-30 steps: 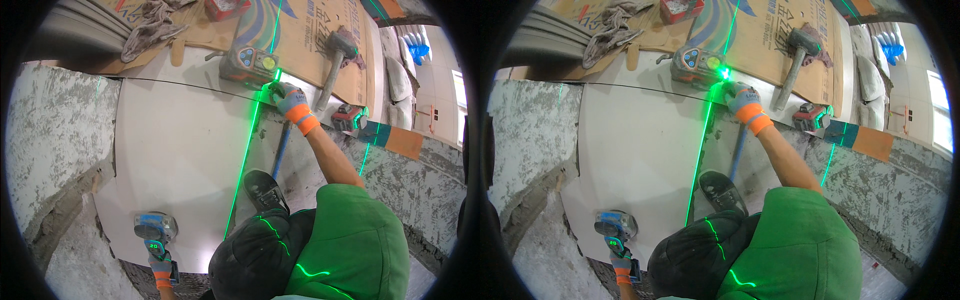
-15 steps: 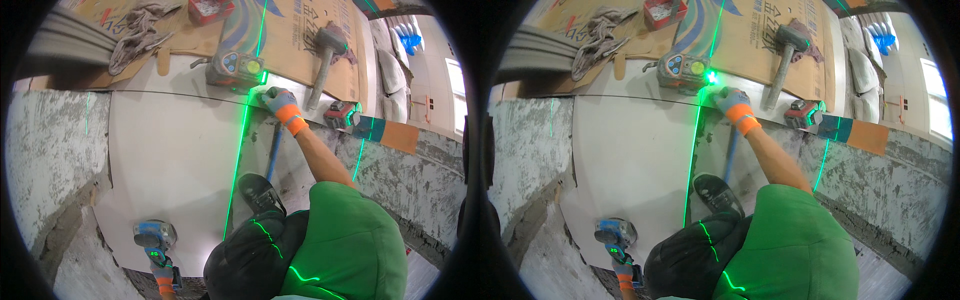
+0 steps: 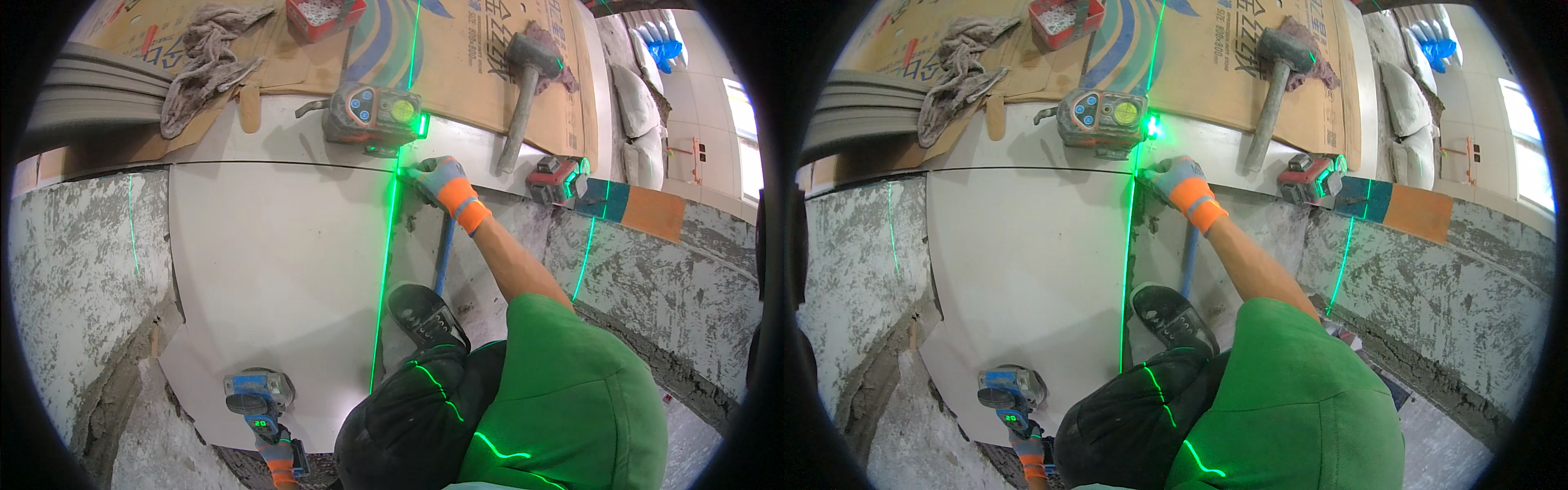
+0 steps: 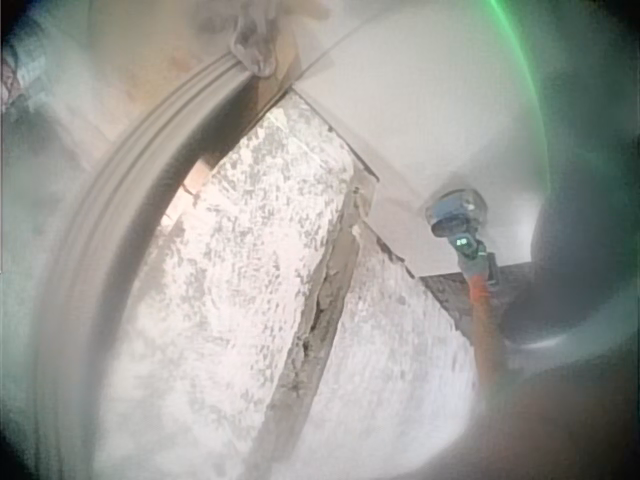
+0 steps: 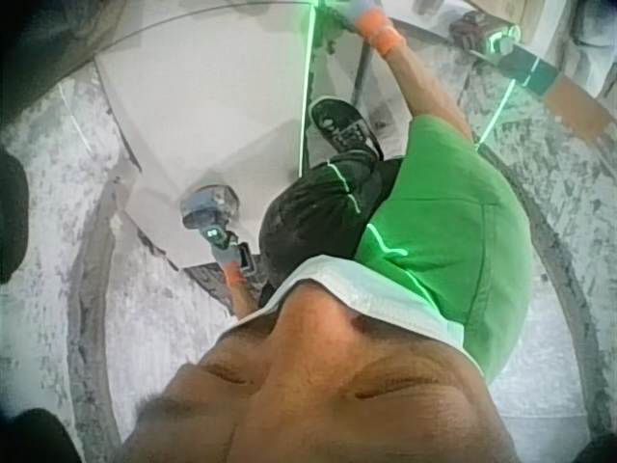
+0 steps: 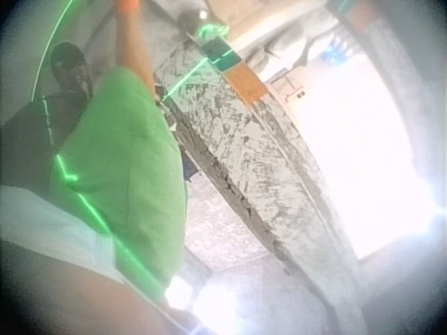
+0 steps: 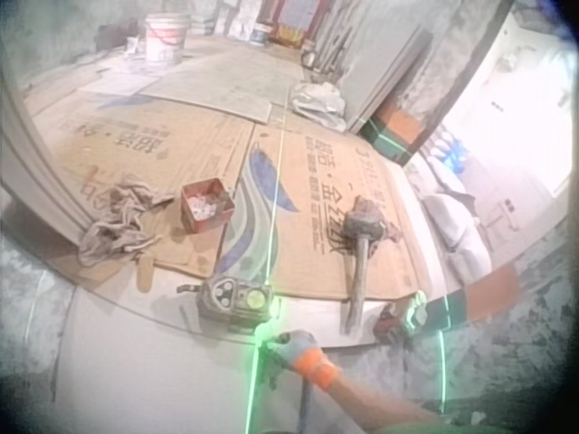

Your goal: The person installs a large ceramic tile on a floor prepared with adhesive. They use a laser level to align the tile, place leveling clips and wedges, and tap the tile with a rubber mallet to set it flush with adjacent tiles.

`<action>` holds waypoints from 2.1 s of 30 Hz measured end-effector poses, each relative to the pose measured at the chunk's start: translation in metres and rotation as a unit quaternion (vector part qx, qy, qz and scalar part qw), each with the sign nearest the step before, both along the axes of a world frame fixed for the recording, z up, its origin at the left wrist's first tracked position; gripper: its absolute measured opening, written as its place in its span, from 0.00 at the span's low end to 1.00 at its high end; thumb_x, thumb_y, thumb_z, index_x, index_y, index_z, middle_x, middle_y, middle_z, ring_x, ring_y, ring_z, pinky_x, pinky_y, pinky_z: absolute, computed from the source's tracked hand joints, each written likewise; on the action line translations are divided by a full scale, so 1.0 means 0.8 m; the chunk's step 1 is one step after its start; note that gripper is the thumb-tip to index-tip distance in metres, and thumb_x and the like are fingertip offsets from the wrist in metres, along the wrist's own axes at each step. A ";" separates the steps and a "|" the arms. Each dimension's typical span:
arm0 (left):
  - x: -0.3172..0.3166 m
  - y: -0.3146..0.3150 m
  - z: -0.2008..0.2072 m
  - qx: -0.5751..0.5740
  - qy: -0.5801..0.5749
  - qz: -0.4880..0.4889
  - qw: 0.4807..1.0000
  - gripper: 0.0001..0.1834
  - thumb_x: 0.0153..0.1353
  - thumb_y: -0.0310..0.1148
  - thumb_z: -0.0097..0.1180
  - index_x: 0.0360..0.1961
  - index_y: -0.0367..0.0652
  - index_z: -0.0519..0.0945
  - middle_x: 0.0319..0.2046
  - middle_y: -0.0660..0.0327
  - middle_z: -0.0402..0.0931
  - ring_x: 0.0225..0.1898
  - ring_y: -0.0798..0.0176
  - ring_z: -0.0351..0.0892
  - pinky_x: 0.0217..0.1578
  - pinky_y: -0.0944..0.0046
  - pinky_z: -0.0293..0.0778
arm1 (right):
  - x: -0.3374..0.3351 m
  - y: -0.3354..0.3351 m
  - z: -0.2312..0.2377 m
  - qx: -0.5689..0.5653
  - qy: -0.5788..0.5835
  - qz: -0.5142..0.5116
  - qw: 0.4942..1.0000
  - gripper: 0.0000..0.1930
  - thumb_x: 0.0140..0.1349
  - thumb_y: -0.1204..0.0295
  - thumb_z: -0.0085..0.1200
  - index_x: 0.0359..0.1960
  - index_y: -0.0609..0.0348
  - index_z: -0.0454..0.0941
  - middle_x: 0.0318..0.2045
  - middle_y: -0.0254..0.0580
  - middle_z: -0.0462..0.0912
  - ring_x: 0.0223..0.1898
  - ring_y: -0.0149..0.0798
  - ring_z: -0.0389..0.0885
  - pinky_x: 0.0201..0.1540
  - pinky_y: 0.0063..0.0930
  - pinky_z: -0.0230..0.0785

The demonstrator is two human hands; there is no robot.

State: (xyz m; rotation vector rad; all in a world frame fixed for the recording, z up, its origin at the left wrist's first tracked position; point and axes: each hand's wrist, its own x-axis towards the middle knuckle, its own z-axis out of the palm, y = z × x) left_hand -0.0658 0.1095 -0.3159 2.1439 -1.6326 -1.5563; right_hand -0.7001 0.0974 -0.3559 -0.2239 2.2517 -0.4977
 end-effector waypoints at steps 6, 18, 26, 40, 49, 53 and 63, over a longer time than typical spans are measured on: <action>0.003 0.006 -0.004 -0.008 -0.005 0.057 0.998 0.28 0.42 0.13 0.55 0.49 0.37 0.68 0.33 0.60 0.74 0.29 0.66 0.75 0.28 0.66 0.75 | 0.010 0.002 -0.002 -0.038 -0.039 -0.039 0.998 0.16 0.50 0.61 0.57 0.33 0.62 0.82 0.21 0.41 0.80 0.21 0.31 0.77 0.25 0.24 0.69; 0.002 0.011 -0.014 -0.054 0.024 0.108 0.992 0.38 0.40 0.10 0.54 0.57 0.40 0.64 0.37 0.54 0.74 0.25 0.65 0.74 0.23 0.66 0.73 | -0.012 -0.004 -0.002 -0.053 -0.123 -0.041 0.990 0.12 0.49 0.67 0.59 0.32 0.61 0.81 0.23 0.39 0.79 0.23 0.31 0.75 0.26 0.25 0.68; -0.005 0.005 -0.008 -0.040 0.015 0.111 0.993 0.40 0.39 0.09 0.53 0.58 0.40 0.62 0.37 0.54 0.74 0.25 0.66 0.73 0.21 0.67 0.72 | -0.031 -0.012 -0.015 -0.218 -0.015 0.198 0.955 0.11 0.49 0.67 0.59 0.34 0.57 0.79 0.28 0.33 0.79 0.30 0.30 0.75 0.35 0.27 0.68; 0.020 0.012 -0.025 -0.033 0.014 0.113 0.993 0.32 0.40 0.11 0.57 0.50 0.37 0.67 0.34 0.59 0.75 0.30 0.65 0.76 0.27 0.66 0.77 | -0.032 0.013 -0.013 -0.078 0.104 -0.048 0.990 0.18 0.50 0.56 0.58 0.30 0.61 0.80 0.21 0.42 0.80 0.23 0.34 0.77 0.28 0.28 0.67; 0.017 0.008 -0.022 -0.038 0.006 0.098 0.994 0.31 0.37 0.10 0.57 0.47 0.38 0.69 0.31 0.61 0.75 0.30 0.67 0.75 0.28 0.67 0.75 | -0.057 0.010 -0.022 -0.001 0.132 0.062 0.989 0.22 0.47 0.53 0.57 0.32 0.62 0.81 0.25 0.50 0.81 0.28 0.42 0.79 0.35 0.31 0.69; 0.012 0.006 -0.017 -0.041 -0.011 0.062 0.997 0.32 0.37 0.10 0.57 0.49 0.38 0.68 0.32 0.61 0.75 0.31 0.66 0.75 0.29 0.66 0.75 | -0.056 0.014 -0.028 -0.047 0.124 0.014 0.991 0.22 0.47 0.53 0.56 0.32 0.62 0.81 0.26 0.51 0.81 0.29 0.44 0.79 0.36 0.32 0.69; -0.005 0.001 -0.005 -0.002 -0.011 0.102 0.995 0.31 0.38 0.11 0.56 0.48 0.40 0.69 0.32 0.62 0.75 0.30 0.67 0.74 0.29 0.67 0.74 | -0.045 0.003 -0.031 -0.030 0.099 0.091 0.990 0.22 0.48 0.53 0.56 0.36 0.60 0.81 0.32 0.51 0.82 0.35 0.46 0.80 0.42 0.33 0.70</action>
